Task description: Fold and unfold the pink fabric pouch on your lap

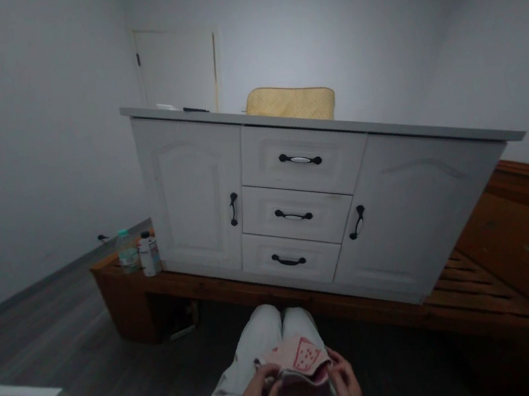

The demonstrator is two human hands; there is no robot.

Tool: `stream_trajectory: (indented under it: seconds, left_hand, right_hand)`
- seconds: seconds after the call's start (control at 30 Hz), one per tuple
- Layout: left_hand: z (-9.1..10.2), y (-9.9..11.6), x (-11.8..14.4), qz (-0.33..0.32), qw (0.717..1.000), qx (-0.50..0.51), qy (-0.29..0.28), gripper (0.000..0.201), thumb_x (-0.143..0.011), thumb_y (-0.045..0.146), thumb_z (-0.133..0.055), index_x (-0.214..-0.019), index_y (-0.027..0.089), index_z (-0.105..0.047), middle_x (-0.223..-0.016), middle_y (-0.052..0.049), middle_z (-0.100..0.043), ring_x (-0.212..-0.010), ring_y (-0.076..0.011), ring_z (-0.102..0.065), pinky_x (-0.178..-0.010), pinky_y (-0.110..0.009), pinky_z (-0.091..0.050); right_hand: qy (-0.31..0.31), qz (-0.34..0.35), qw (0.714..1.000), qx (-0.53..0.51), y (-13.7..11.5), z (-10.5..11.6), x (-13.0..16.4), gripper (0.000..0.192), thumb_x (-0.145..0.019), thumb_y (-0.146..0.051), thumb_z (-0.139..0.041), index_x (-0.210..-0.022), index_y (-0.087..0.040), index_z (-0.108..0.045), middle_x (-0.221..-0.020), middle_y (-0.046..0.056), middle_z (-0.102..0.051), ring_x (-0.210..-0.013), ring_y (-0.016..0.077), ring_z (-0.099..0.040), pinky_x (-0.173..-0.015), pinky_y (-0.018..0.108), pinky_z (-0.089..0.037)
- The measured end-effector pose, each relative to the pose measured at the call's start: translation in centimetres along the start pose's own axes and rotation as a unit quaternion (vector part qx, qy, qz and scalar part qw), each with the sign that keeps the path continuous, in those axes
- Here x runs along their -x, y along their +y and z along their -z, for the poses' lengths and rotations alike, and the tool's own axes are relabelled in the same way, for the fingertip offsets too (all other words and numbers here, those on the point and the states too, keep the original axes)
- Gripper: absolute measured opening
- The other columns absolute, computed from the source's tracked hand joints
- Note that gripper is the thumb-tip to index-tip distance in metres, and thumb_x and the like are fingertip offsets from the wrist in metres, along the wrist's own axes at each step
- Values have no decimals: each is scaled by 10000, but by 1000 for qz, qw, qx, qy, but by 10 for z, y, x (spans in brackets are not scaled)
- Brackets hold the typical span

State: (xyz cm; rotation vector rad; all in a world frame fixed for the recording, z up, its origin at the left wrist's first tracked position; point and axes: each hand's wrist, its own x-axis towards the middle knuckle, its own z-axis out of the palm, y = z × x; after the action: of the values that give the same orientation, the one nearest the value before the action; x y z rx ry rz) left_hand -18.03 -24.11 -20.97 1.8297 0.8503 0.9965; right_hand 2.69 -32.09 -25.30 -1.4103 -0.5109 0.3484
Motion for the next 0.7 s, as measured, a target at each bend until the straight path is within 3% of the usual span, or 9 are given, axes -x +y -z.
stream_trajectory:
  seconds: [0.07, 0.13, 0.23, 0.37, 0.53, 0.7]
  left_hand:
    - [6, 4, -3, 15, 999, 27, 17, 293, -939, 428, -529, -1173, 265, -596, -1112, -47, -746, -1016, -179, -723, -867, -274, -607]
    - [14, 14, -5, -16, 1000, 21, 14, 274, -952, 391, -513, -1197, 296, -593, -1154, -29, -732, -1054, -163, -708, -887, -248, -591]
    - [26, 32, -7, -85, 996, -10, -5, 241, -971, 324, -475, -1165, 324, -618, -1101, 2, -731, -1057, -145, -693, -922, -233, -563]
    - [35, 48, -6, -85, 996, -28, 10, 185, -962, 306, -506, -1111, 306, -615, -1019, 16, -723, -979, -123, -702, -882, -214, -567]
    - [40, 56, -4, -123, 990, -67, 35, 178, -875, 251, -632, -1048, 270, -593, -957, 18, -713, -928, -132, -704, -846, -222, -575]
    - [46, 73, -7, -166, 983, -54, 57, 66, -861, 254, -677, -896, 255, -621, -817, 43, -706, -778, -109, -698, -727, -175, -566]
  right_hand:
    - [-12, 10, 1000, 0, -14, -2, 3, 412, -719, -582, -692, -618, -200, -578, -1183, 136, -708, -1078, 300, -639, -922, 383, -479]
    - [-19, 22, 1000, -12, -31, -4, 8, 411, -738, -576, -681, -609, -206, -557, -1166, 129, -714, -1066, 286, -636, -909, 366, -471]
    - [-32, 32, 999, -23, -57, -6, 14, 420, -731, -582, -699, -601, -213, -547, -1046, 118, -747, -976, 263, -653, -842, 333, -482]
    - [-54, 27, 997, -42, -84, -10, 18, 452, -719, -620, -708, -610, -222, -523, -907, 90, -764, -839, 234, -678, -752, 304, -497]
    - [-59, 35, 997, -44, -98, -19, 22, 416, -749, -590, -704, -653, -215, -550, -820, 36, -735, -785, 190, -675, -737, 262, -488]
    - [-9, 43, 999, -18, -101, -22, 23, 400, -717, -584, -735, -785, -216, -594, -809, 35, -699, -824, 206, -660, -768, 289, -505]
